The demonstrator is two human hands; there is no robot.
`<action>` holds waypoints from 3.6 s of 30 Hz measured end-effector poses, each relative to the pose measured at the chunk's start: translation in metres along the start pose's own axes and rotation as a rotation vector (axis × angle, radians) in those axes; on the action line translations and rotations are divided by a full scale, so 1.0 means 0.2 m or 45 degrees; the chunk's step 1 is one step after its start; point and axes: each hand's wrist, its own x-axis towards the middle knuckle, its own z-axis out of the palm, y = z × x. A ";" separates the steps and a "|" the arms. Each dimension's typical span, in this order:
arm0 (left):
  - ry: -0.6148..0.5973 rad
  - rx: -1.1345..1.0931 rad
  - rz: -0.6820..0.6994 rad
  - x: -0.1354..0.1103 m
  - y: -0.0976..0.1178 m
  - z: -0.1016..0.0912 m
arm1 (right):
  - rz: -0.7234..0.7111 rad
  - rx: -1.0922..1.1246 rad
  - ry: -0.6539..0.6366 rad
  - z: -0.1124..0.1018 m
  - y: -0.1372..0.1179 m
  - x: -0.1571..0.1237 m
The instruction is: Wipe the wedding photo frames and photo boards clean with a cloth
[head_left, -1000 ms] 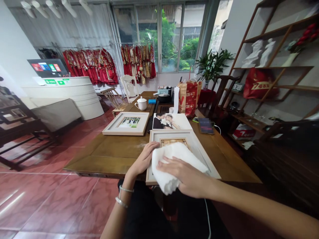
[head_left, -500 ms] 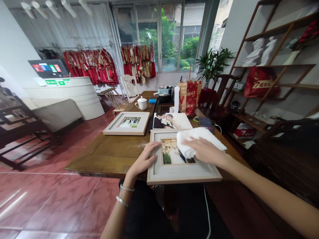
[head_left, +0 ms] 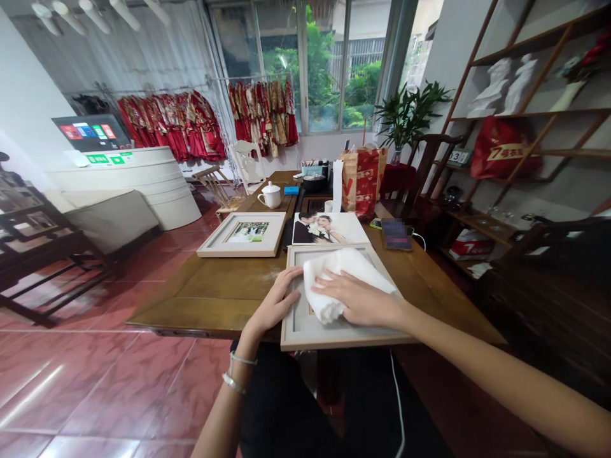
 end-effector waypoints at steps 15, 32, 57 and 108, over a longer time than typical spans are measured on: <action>-0.025 0.007 -0.023 0.00 0.02 -0.01 | 0.573 -0.338 0.193 -0.12 0.32 -0.18; -0.005 0.005 -0.013 0.00 0.00 0.00 | 0.240 -0.031 -0.047 -0.05 -0.12 -0.45; -0.026 0.013 -0.004 0.00 0.01 0.00 | 0.318 -0.154 0.219 -0.05 0.26 -0.01; -0.031 0.019 -0.030 0.00 0.01 -0.01 | 0.405 -0.251 0.326 -0.05 0.35 0.16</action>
